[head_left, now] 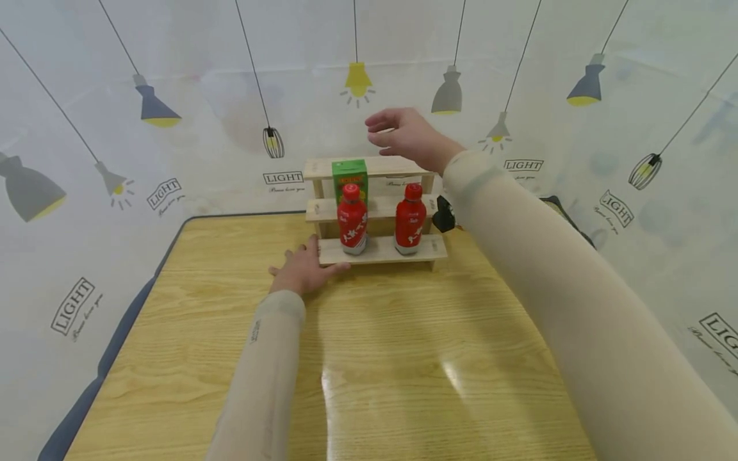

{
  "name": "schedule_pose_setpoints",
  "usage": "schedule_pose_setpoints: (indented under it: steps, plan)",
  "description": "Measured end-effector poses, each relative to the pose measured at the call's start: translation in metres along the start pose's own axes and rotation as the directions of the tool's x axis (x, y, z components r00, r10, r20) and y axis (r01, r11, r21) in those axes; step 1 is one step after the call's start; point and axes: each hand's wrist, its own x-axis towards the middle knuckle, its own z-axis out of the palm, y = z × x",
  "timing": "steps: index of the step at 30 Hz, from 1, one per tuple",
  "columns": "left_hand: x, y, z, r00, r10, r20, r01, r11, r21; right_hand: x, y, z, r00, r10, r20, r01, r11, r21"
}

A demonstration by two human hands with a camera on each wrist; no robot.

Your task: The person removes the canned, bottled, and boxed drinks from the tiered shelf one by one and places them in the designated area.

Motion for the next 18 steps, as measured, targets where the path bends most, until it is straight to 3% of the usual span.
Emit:
schedule_pose_setpoints:
  steps: [9,18]
  plan:
    - [-0.001,0.000,-0.001,1.000,-0.006,0.005,0.006,1.000,-0.011,0.008,-0.002,0.023,1.000,0.000,0.000,0.000,0.999,-0.039]
    - [0.000,0.000,0.000,1.000,-0.005,0.002,0.005,1.000,-0.013,0.015,-0.005,0.038,0.999,-0.051,0.016,0.052,0.996,-0.072]
